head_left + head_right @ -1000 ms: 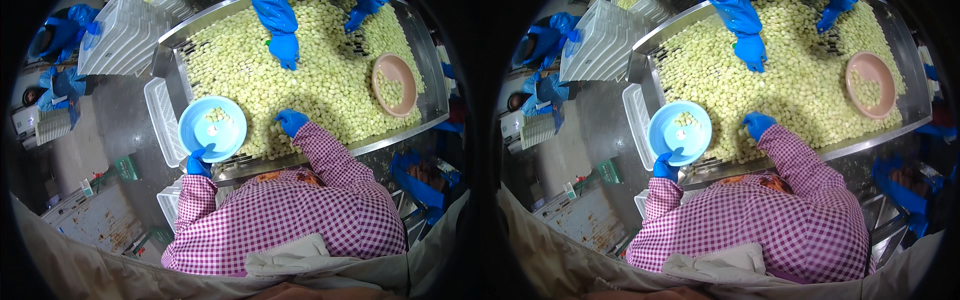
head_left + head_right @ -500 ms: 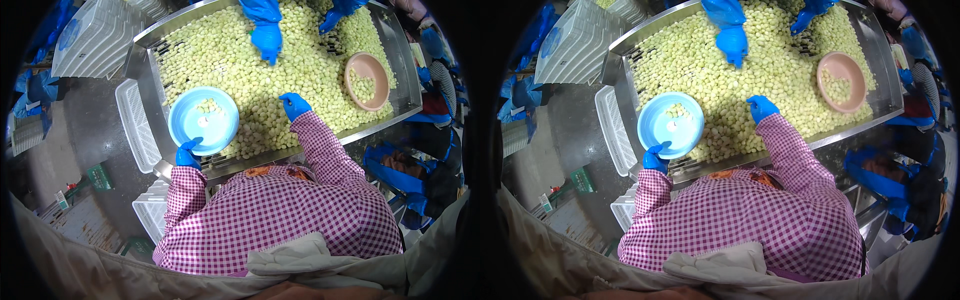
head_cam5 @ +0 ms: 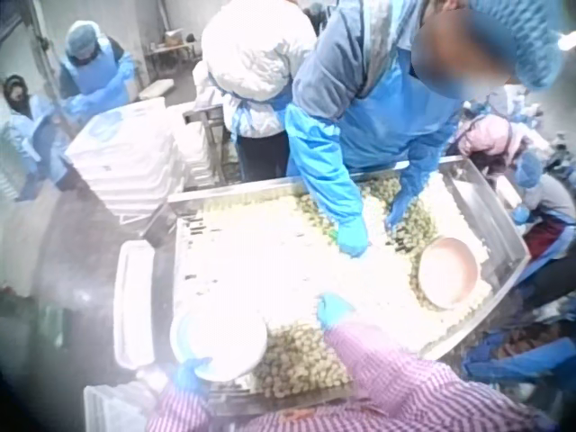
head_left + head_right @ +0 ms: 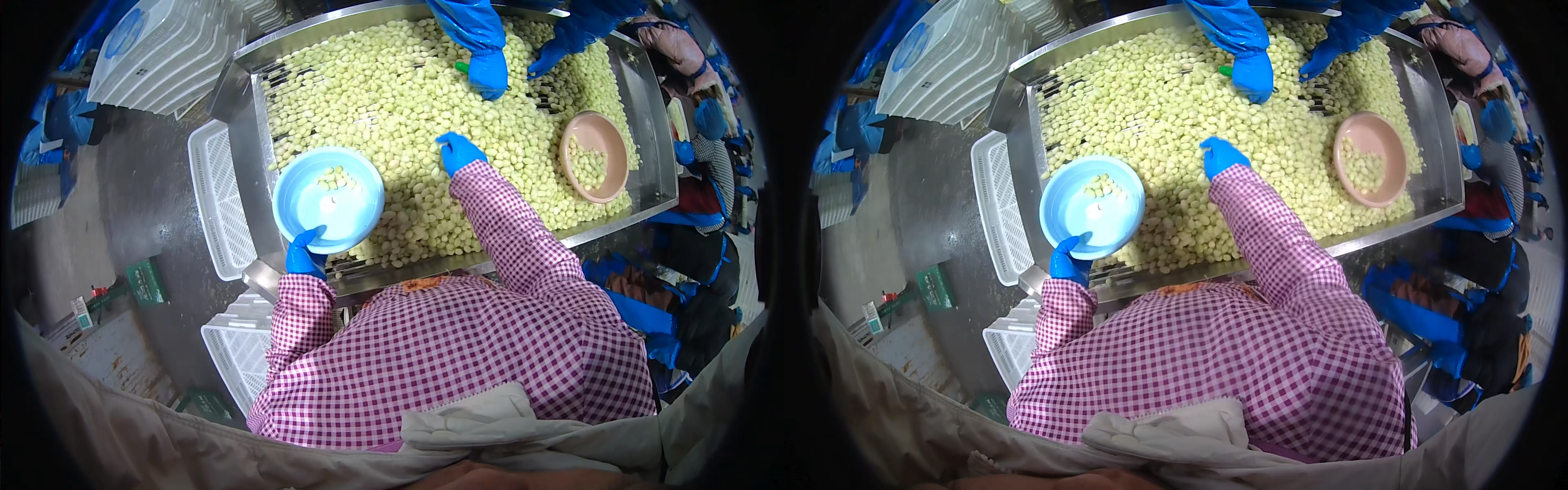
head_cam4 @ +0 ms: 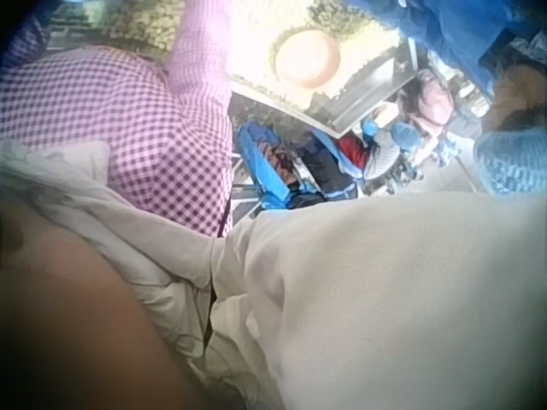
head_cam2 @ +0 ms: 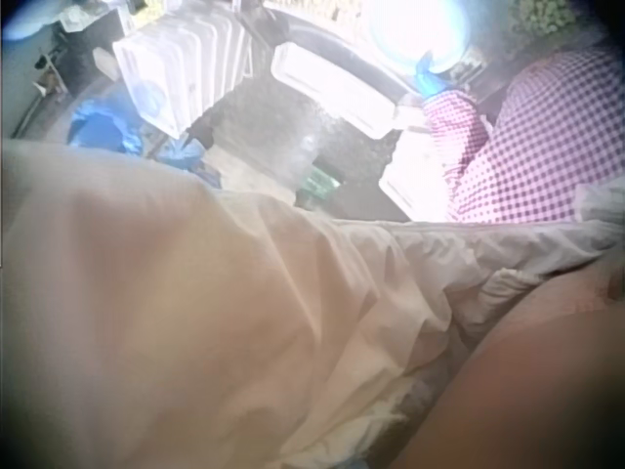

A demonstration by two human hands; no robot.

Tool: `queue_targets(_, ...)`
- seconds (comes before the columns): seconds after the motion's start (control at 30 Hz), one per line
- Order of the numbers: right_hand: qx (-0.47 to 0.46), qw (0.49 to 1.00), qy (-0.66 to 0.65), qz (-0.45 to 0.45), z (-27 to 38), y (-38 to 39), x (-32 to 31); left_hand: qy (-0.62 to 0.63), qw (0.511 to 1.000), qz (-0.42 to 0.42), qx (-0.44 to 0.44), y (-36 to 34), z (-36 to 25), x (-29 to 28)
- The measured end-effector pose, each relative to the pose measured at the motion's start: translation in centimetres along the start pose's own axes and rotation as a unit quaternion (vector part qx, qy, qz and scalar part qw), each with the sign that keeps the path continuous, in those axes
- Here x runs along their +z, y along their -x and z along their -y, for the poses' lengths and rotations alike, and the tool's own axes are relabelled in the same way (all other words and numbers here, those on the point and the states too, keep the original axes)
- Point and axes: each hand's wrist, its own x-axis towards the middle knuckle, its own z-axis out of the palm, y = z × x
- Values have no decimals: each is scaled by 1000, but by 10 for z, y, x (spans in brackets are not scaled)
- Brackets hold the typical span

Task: The person sorts peeled garlic cloves on a moving conveyor belt, picking individual cloves and placing them into a small blue bowl held in the left hand. Other workers in blue aprons and gloves are visible nearby, also handling garlic.

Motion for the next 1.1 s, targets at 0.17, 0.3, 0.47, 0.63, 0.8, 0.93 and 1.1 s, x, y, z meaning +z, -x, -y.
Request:
queue_targets(0.17, -53, 992, 113, -28, 10, -38, -3, -11, 1000, -10, 0, 9, 1, -10)
queue_targets(0.3, -41, 983, 176, -28, 10, -59, -8, -15, 1000, 12, 2, 13, 8, -12)
queue_targets(0.47, -36, 975, 214, 54, 15, -51, -6, -26, 999, 19, 21, 25, 7, -11)
queue_targets(0.63, 21, 979, 201, 12, 23, -27, 0, -67, 996, 50, 19, 27, 7, 2)
queue_targets(0.8, -9, 993, 80, -83, 12, -6, 1, -112, 990, 80, 43, 23, 9, 12)
queue_targets(0.93, 4, 997, 53, -59, 5, -15, 5, -114, 990, 79, 39, 18, 11, 13)
queue_targets(1.1, -36, 971, 238, -13, 10, -47, 16, -101, 990, 90, 26, 13, 13, 11)
